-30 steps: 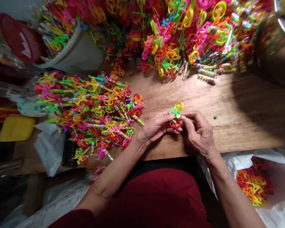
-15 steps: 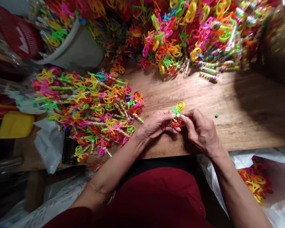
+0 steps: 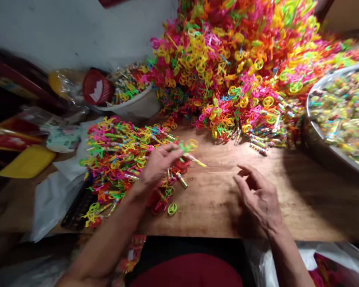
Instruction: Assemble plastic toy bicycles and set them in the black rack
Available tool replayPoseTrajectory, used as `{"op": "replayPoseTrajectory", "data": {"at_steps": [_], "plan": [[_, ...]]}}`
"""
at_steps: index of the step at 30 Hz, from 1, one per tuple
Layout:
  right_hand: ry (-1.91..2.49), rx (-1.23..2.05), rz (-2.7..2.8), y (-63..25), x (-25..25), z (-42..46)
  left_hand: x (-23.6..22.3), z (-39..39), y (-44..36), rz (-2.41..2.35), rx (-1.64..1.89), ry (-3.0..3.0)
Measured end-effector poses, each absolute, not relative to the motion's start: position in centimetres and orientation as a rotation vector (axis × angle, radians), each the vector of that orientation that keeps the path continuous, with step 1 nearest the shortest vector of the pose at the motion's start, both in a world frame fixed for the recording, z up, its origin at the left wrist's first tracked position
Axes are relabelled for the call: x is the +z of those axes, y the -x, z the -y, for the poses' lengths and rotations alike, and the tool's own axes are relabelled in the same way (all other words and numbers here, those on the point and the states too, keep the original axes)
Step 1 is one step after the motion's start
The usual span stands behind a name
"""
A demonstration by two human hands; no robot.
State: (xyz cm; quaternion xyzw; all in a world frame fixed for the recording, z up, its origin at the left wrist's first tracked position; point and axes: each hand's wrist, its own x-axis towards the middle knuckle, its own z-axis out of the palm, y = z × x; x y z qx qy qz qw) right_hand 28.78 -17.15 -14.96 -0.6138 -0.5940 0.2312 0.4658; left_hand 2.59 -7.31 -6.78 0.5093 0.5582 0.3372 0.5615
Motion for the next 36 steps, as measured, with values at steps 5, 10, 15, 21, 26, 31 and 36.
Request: {"op": "replayPoseTrajectory", "data": {"at_steps": [5, 10, 15, 21, 26, 31, 36], "plan": [[1.738, 0.005, 1.49, -32.4, -16.5, 13.5, -1.5, 3.7, 3.0, -2.175, 0.765, -2.183], [1.941, -0.158, 1.55, -32.8, -18.3, 10.5, -5.2, 2.7, -5.0, -1.713, 0.647, -2.128], [2.105, -0.161, 1.607, -32.7, -18.9, 10.0, -10.8, -0.5, -12.5, -1.636, 0.448, -2.097], [2.08, -0.119, 1.652, -33.4, -17.8, 9.8, -11.6, -2.2, -11.4, -1.59, 0.479, -2.056], [1.739, 0.382, 1.282, -30.8, -15.8, 11.5, -10.6, 0.0, -8.0, -1.4, 0.678, -1.488], [1.418, 0.973, 1.033, -26.4, -16.0, 13.4, -11.4, 2.6, -7.4, -1.108, 0.709, -0.905], [1.409, 0.96, 1.009, -26.4, -17.1, 14.1, -12.1, 3.7, -8.1, -1.159, 0.767, -0.815]]}}
